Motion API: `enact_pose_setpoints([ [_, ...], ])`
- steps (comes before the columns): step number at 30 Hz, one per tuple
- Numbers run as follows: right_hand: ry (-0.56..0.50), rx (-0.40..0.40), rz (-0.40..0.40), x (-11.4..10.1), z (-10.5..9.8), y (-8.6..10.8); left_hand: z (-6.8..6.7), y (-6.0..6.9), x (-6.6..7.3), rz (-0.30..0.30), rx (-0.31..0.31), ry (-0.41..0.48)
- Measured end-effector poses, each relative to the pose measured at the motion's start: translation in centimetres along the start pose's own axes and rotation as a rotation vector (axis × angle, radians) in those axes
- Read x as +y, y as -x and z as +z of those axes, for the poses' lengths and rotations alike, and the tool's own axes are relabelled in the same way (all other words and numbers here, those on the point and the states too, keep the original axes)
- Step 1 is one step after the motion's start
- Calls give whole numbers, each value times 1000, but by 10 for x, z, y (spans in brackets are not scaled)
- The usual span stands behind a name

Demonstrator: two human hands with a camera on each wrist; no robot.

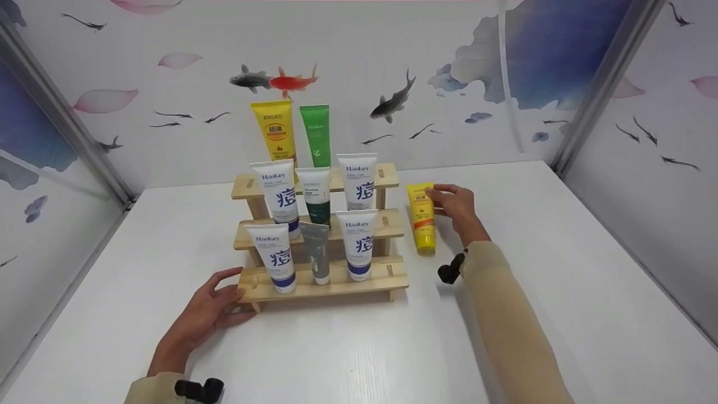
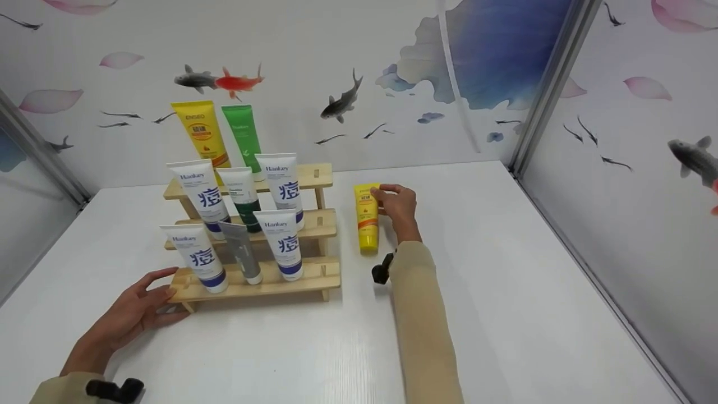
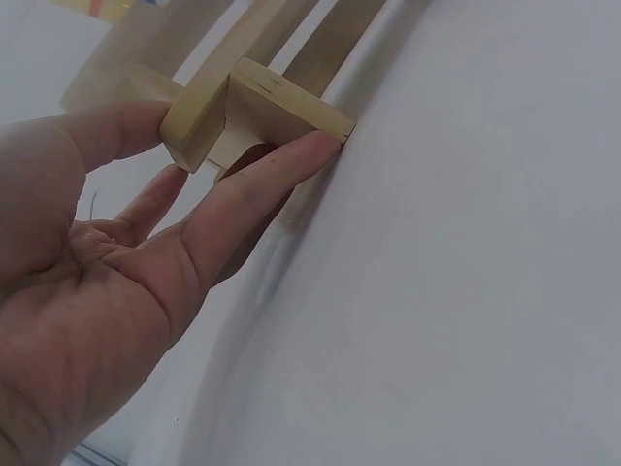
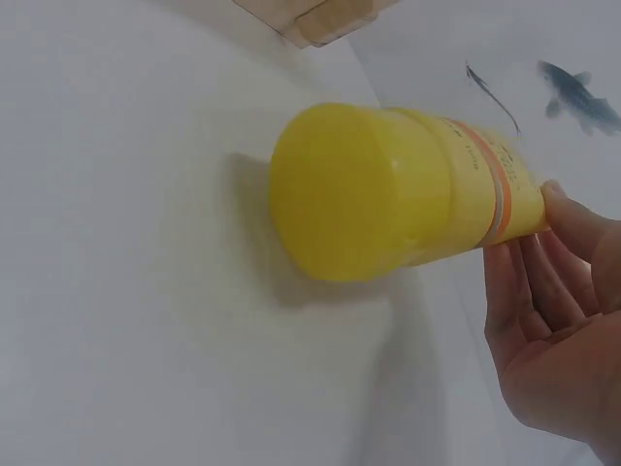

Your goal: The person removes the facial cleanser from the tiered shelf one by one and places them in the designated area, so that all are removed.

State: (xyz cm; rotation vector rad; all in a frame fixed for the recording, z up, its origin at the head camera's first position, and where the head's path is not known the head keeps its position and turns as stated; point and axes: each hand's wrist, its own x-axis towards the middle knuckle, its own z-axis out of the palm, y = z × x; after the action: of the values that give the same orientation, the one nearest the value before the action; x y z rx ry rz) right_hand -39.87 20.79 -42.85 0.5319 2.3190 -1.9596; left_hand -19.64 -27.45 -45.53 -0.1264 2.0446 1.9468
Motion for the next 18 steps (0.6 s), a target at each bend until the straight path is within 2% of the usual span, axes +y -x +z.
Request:
enact_pose_setpoints([
  [8,25,19,92,8,6,-6,0,-1,1,-6,-3,-8],
  [18,85,3,135,16,2,-14,1,-2,-1,-7,6,-11],
])
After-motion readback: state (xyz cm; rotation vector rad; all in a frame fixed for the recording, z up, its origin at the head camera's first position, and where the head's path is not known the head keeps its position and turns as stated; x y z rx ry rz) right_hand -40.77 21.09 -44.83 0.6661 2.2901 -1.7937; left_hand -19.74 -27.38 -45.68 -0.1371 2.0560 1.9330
